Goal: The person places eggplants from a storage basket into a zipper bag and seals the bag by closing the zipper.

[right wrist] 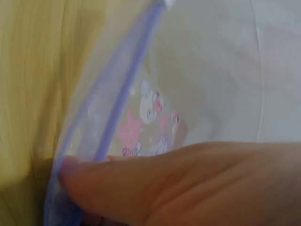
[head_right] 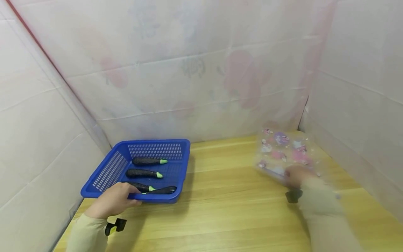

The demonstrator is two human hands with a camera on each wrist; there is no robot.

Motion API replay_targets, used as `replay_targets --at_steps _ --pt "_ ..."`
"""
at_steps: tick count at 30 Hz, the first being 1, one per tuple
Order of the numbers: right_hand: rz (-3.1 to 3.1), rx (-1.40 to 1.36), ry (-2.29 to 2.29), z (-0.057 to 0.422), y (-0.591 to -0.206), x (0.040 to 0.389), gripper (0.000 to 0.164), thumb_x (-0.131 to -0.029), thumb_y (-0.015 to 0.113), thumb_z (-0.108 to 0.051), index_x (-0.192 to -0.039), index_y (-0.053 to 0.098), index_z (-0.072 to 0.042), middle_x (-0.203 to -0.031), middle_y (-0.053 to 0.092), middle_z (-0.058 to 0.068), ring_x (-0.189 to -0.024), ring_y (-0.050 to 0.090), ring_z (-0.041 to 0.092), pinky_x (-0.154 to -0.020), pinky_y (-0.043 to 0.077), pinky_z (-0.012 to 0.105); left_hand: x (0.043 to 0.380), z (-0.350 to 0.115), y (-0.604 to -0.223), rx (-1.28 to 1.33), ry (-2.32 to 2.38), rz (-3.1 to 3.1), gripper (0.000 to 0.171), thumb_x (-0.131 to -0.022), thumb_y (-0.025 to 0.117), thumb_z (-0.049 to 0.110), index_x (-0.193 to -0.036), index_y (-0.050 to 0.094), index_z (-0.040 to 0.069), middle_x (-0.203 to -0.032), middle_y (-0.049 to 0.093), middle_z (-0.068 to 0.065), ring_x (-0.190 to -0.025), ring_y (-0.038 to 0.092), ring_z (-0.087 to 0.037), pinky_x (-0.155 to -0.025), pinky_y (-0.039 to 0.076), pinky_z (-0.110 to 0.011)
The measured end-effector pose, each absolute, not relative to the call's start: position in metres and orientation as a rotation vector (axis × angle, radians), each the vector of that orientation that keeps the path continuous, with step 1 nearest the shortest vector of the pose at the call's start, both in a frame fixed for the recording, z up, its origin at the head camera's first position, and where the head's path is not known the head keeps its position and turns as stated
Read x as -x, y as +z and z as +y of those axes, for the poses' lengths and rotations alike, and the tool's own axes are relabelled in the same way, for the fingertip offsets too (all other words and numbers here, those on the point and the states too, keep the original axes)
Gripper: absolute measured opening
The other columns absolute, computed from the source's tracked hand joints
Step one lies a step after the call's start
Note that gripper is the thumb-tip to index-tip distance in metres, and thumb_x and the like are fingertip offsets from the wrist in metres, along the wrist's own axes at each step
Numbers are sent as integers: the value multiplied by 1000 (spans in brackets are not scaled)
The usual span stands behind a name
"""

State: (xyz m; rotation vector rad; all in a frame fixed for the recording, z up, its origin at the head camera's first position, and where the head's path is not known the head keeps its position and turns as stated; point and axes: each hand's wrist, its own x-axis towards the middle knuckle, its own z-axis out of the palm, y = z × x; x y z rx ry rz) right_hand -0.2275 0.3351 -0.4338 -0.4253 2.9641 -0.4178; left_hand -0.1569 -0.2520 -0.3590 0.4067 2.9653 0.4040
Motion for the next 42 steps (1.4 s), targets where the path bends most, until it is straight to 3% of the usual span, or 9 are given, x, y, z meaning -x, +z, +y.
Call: replay_targets --at_steps 9,15,21,24,27,33,39,42 --pt "2963 476 -405 298 -433 230 12 -89 61 -13 -80 53 -11 -73 55 1 -64 49 18 -57 40 35 159 -232 -366 -726 460 2948 23 -79 79 30 -91 76 11 -88 72 0 -83 66 -16 -71 54 -37" --pt "2989 486 -448 274 -437 232 12 -97 48 -12 -85 47 -9 -70 51 3 -62 51 20 -57 43 38 160 -224 -369 -840 487 2920 23 -84 74 34 -93 75 12 -85 71 4 -75 62 -6 -64 51 -29" --pt "3047 352 -536 260 -439 235 19 -101 38 -17 -110 45 -1 -88 62 25 -77 63 43 -64 50 53 162 -218 -374 -873 505 2920 20 -86 72 32 -91 74 13 -80 68 8 -64 54 1 -58 46 -24" --pt "3042 334 -597 255 -441 236 25 -101 36 -15 -119 40 3 -98 61 32 -82 63 45 -70 49 56 163 -215 -377 -890 519 2924 18 -87 71 32 -90 73 14 -78 66 10 -63 52 1 -57 44 -23" --pt "3052 354 -608 252 -442 235 25 -99 38 -12 -115 45 5 -93 62 26 -78 62 35 -70 49 52 164 -210 -380 -894 539 2933 17 -88 70 34 -88 71 16 -73 61 13 -60 49 0 -56 43 -23" --pt "3129 354 -582 247 -438 236 18 -101 40 -14 -92 52 -5 -69 50 5 -60 51 22 -56 45 42 166 -201 -388 -909 566 2994 23 -90 65 42 -81 66 21 -63 50 14 -54 42 -1 -53 38 -22" --pt "3149 230 -587 248 -434 234 23 -106 32 -26 -97 48 -12 -67 51 6 -58 51 25 -51 41 41 170 -197 -396 -893 469 3179 30 -89 64 47 -93 74 19 -81 66 11 -68 59 -4 -59 48 -26" --pt "3138 199 -589 249 -433 233 24 -106 31 -27 -99 47 -11 -70 54 8 -59 54 26 -52 43 43 174 -194 -402 -920 374 3297 28 -88 66 46 -92 74 19 -83 68 8 -70 62 -7 -60 51 -28"
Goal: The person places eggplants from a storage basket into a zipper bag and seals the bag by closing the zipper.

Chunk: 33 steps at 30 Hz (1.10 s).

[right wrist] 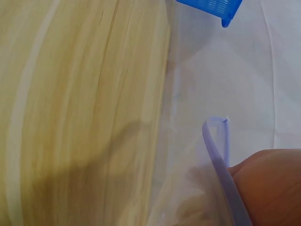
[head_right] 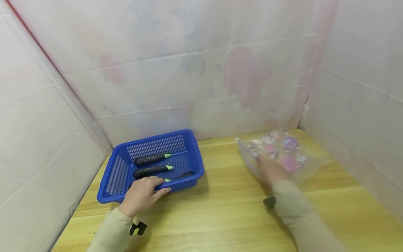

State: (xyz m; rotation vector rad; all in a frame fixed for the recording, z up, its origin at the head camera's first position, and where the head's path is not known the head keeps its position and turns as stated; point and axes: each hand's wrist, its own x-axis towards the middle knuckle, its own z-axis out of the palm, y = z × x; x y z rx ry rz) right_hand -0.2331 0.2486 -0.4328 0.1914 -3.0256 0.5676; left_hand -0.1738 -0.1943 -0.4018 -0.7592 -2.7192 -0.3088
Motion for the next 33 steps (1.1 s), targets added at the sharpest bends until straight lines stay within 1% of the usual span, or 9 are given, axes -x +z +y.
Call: replay_targets --at_steps 7,11,15,19,23,25,27,30,33 --pt "-3053 -151 640 250 -432 226 21 -100 42 -22 -105 45 -1 -86 61 22 -67 59 33 -57 48 47 176 -190 -406 748 -210 -2645 27 -88 66 47 -86 71 20 -76 65 9 -61 58 -5 -53 47 -26" --pt "-3048 -166 684 250 -436 227 20 -98 45 -19 -101 51 0 -84 59 13 -69 57 27 -61 48 44 175 -190 -405 752 -208 -2645 28 -88 66 47 -88 72 20 -76 65 9 -62 59 -6 -53 48 -26" --pt "-3003 -218 660 251 -437 227 19 -98 46 -14 -97 58 0 -83 59 11 -72 57 27 -65 48 47 175 -189 -405 758 -220 -2657 28 -88 66 46 -91 73 19 -80 67 8 -66 61 -7 -55 50 -27" --pt "-2966 -234 573 250 -434 225 25 -100 45 -15 -113 62 -2 -99 66 22 -83 62 39 -70 49 55 172 -190 -403 768 -301 -2702 27 -88 68 42 -99 73 17 -92 70 5 -77 66 -10 -64 54 -30" --pt "-2983 -183 503 248 -427 222 35 -103 40 -20 -134 53 -10 -116 61 29 -82 62 43 -65 50 56 168 -191 -396 755 -454 -2750 22 -89 69 33 -104 72 17 -100 70 3 -89 66 -13 -75 54 -33" --pt "-3001 -157 489 247 -424 222 39 -104 38 -22 -140 47 -12 -120 58 30 -80 62 43 -62 50 55 165 -193 -390 746 -508 -2760 21 -89 69 32 -105 72 18 -102 70 3 -93 66 -13 -79 53 -34" --pt "-3020 -139 484 245 -422 223 42 -104 35 -22 -144 42 -11 -124 55 31 -86 62 47 -66 50 59 162 -193 -384 750 -530 -2761 20 -89 70 30 -105 72 17 -102 69 3 -94 65 -14 -80 53 -34" --pt "-3040 -114 495 245 -421 223 43 -102 35 -20 -140 41 -2 -118 57 33 -87 61 48 -67 50 59 159 -195 -375 783 -525 -2765 20 -90 69 30 -105 72 17 -101 70 3 -92 65 -13 -79 53 -33" --pt "-3054 -68 550 246 -419 222 38 -97 38 -18 -126 43 5 -102 61 29 -75 61 41 -61 50 54 158 -196 -365 829 -498 -2764 20 -90 69 30 -105 72 16 -100 70 2 -89 65 -12 -76 53 -30"
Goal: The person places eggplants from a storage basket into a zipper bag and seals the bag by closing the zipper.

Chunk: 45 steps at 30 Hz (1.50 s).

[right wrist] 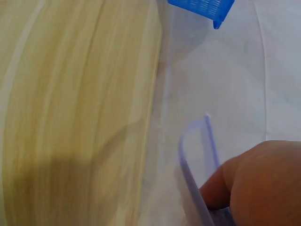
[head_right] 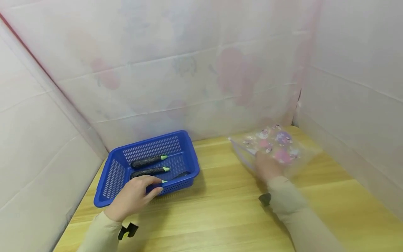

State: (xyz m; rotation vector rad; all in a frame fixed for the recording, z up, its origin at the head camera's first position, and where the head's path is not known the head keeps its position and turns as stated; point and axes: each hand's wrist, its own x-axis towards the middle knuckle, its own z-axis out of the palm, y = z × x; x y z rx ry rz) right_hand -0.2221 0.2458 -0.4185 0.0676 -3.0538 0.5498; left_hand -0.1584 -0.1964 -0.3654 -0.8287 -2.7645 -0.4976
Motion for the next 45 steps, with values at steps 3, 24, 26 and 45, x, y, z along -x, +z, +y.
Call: replay_targets --at_steps 3,24,26,45 --pt "-3025 -49 604 247 -416 222 27 -94 45 -16 -112 48 4 -90 61 23 -67 59 33 -56 49 49 160 -200 -353 862 -444 -2755 20 -90 69 29 -105 72 16 -98 70 3 -85 65 -8 -71 53 -27" --pt "-2894 -101 513 251 -417 223 25 -98 52 -20 -110 68 -7 -99 68 21 -78 64 38 -62 50 54 246 -225 -303 851 -376 -3070 25 -96 61 27 -113 69 10 -87 67 2 -71 60 -7 -69 53 -34" --pt "-2895 -95 513 250 -417 226 23 -97 52 -19 -107 68 -5 -93 68 19 -72 63 33 -59 49 51 258 -229 -306 813 -358 -3101 28 -97 60 27 -116 68 8 -91 68 -2 -75 62 -11 -73 53 -38" --pt "-2933 -43 509 245 -416 217 24 -93 57 -23 -101 67 -3 -85 67 14 -65 59 26 -52 47 44 319 -277 -366 225 -342 -3325 50 -94 61 26 -132 52 -6 -129 53 -28 -116 52 -43 -91 45 -55"
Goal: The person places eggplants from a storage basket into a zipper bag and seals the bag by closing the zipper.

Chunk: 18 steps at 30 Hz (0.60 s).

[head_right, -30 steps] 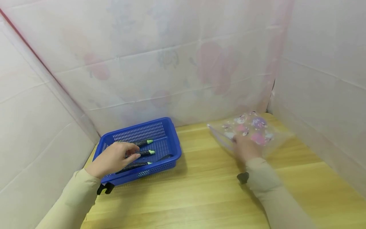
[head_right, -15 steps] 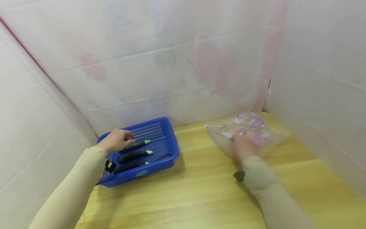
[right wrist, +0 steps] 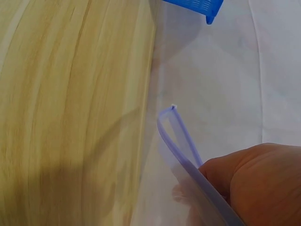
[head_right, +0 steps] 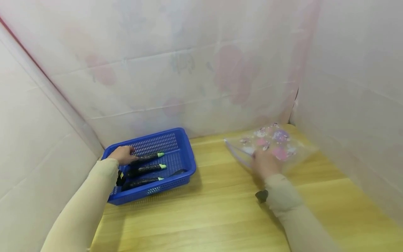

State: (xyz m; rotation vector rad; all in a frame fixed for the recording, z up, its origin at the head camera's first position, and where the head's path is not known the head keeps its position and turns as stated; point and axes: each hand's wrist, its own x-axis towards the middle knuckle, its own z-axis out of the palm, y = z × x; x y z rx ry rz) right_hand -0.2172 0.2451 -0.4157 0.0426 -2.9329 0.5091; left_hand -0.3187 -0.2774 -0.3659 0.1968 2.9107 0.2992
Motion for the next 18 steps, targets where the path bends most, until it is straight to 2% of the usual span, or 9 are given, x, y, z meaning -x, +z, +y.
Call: replay_targets --at_steps 11,18 --pt "-2949 -29 494 247 -408 218 28 -92 58 -24 -106 67 -1 -92 68 19 -69 61 30 -54 48 48 322 -283 -376 -172 333 2851 53 -88 70 20 -131 53 -4 -131 52 -27 -118 50 -43 -91 45 -54" --pt "-2949 -36 501 246 -409 218 29 -92 57 -23 -108 67 -1 -96 67 21 -73 63 35 -56 49 50 322 -285 -383 -232 304 2811 48 -86 72 17 -125 57 -6 -119 59 -24 -112 54 -40 -89 47 -51"
